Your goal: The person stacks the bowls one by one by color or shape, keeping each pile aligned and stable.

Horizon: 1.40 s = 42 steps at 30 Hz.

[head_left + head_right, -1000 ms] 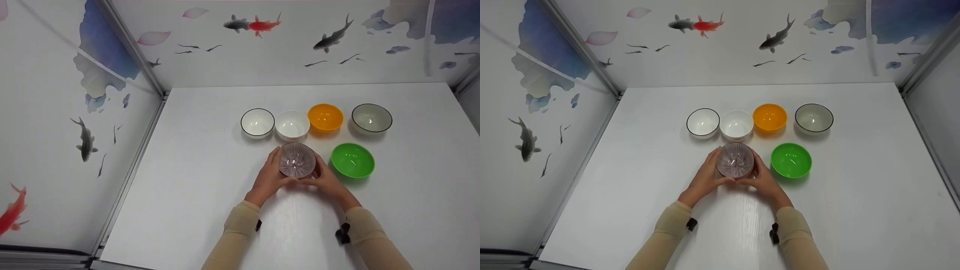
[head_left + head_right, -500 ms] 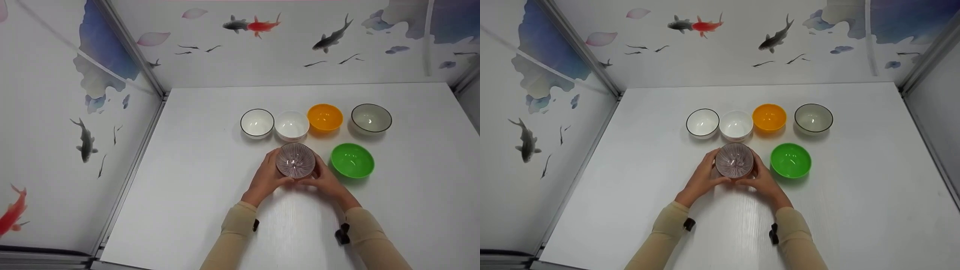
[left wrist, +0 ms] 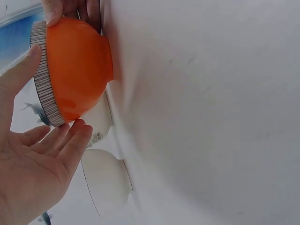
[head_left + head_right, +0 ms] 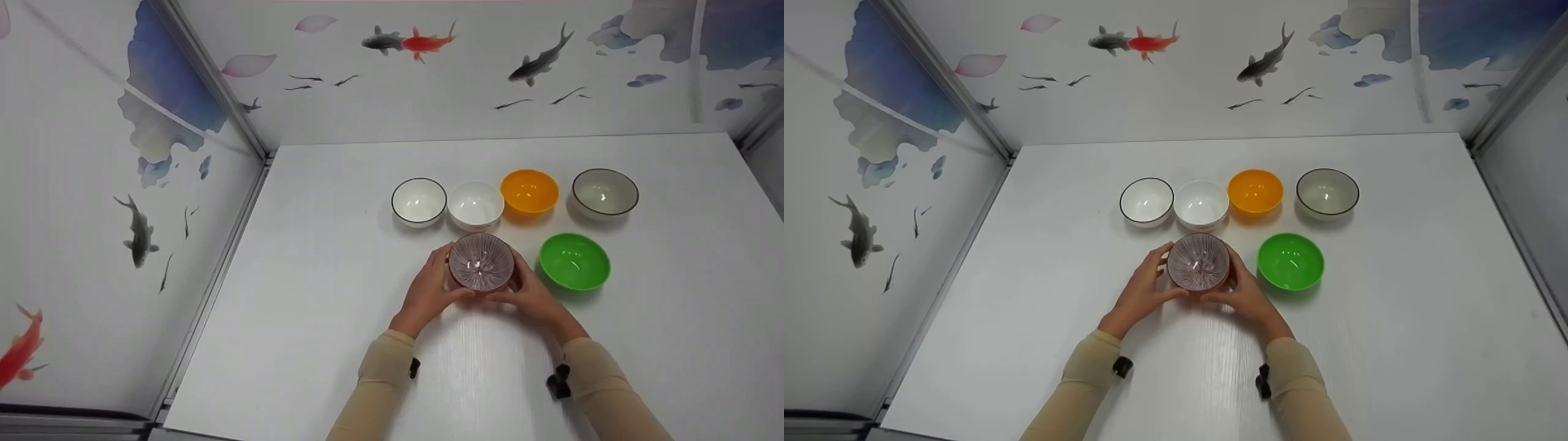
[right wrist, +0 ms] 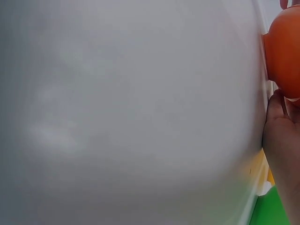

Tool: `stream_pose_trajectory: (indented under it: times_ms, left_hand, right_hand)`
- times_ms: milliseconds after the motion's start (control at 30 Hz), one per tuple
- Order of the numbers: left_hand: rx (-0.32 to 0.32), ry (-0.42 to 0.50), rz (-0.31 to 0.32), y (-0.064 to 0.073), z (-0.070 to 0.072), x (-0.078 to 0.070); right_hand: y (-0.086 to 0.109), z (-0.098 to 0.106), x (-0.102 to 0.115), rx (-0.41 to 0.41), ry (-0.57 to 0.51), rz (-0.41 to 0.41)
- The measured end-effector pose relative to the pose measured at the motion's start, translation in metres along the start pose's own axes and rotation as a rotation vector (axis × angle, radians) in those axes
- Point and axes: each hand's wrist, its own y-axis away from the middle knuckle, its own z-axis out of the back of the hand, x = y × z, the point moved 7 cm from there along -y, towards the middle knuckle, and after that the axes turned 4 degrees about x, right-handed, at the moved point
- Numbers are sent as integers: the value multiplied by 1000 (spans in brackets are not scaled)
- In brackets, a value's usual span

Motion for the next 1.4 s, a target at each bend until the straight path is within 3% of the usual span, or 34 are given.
stream_pose_trajectory:
  times_ms: [800,1167,1400]
  left_hand:
    - [-47,18,32,6,14,12]
    - [-54,35,29,6,20,19]
    - [-59,44,29,8,20,22]
  right_hand:
    - [0,1,-2,-9,20,-41]
    - [-3,0,0,-2,-3,22]
    - [-3,0,-2,-7,3,13]
